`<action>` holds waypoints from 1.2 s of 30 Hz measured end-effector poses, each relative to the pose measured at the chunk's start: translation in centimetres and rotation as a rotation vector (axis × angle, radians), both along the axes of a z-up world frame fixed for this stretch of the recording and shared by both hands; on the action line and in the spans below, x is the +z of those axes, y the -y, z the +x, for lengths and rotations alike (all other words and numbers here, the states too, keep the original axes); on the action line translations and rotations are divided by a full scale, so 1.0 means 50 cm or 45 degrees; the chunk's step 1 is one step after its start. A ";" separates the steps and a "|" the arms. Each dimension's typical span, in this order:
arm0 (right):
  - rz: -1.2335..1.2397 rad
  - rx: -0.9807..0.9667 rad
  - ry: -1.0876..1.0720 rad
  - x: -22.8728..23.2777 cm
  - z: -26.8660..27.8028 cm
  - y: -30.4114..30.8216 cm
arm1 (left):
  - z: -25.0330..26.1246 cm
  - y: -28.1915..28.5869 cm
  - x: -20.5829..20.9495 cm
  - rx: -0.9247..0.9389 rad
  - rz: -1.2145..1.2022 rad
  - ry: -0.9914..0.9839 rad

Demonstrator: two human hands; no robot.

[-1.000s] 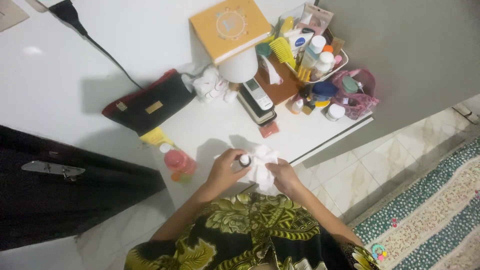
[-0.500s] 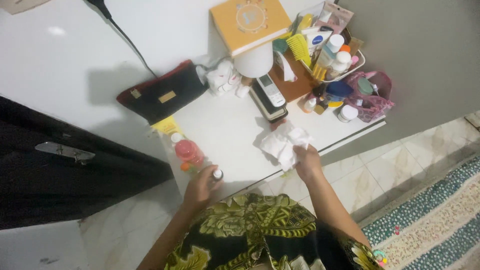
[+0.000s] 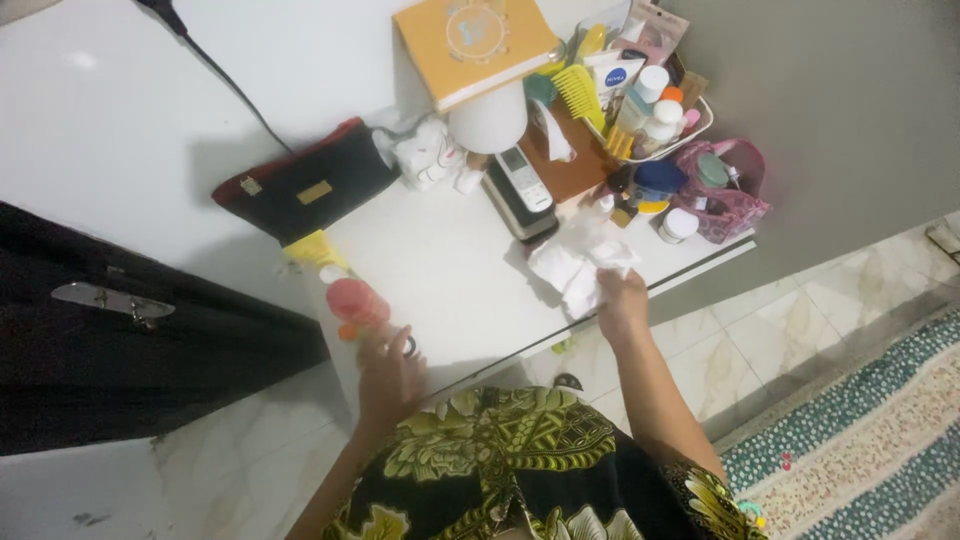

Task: The person wipes and rearranges multiple small bottles, tubes, and containers on a white countertop using a white tissue. They pick up each item, wipe it, and place it back in a new arrangement, handling items one at a time.

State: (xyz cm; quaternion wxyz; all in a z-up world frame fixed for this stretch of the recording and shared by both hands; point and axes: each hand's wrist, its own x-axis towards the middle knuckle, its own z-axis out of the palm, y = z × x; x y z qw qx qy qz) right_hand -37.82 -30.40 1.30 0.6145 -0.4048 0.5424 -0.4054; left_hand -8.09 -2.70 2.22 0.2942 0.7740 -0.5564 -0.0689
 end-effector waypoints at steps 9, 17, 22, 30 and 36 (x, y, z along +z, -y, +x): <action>-0.324 -0.240 0.295 0.057 -0.176 0.153 | -0.139 0.222 0.034 -0.475 -0.589 0.308; -0.423 -0.255 0.067 0.067 -0.283 0.167 | -0.299 0.561 0.128 -0.443 -0.235 -0.110; -0.472 -0.167 -0.167 0.077 -0.349 0.166 | -0.350 0.697 0.061 -0.323 -0.118 0.039; -0.507 -0.014 -0.286 0.135 -0.350 0.204 | -0.353 0.736 -0.041 -0.166 -0.229 -0.011; -1.209 0.367 -0.217 0.072 -0.291 0.281 | -0.369 0.667 0.018 -0.285 -0.342 -0.095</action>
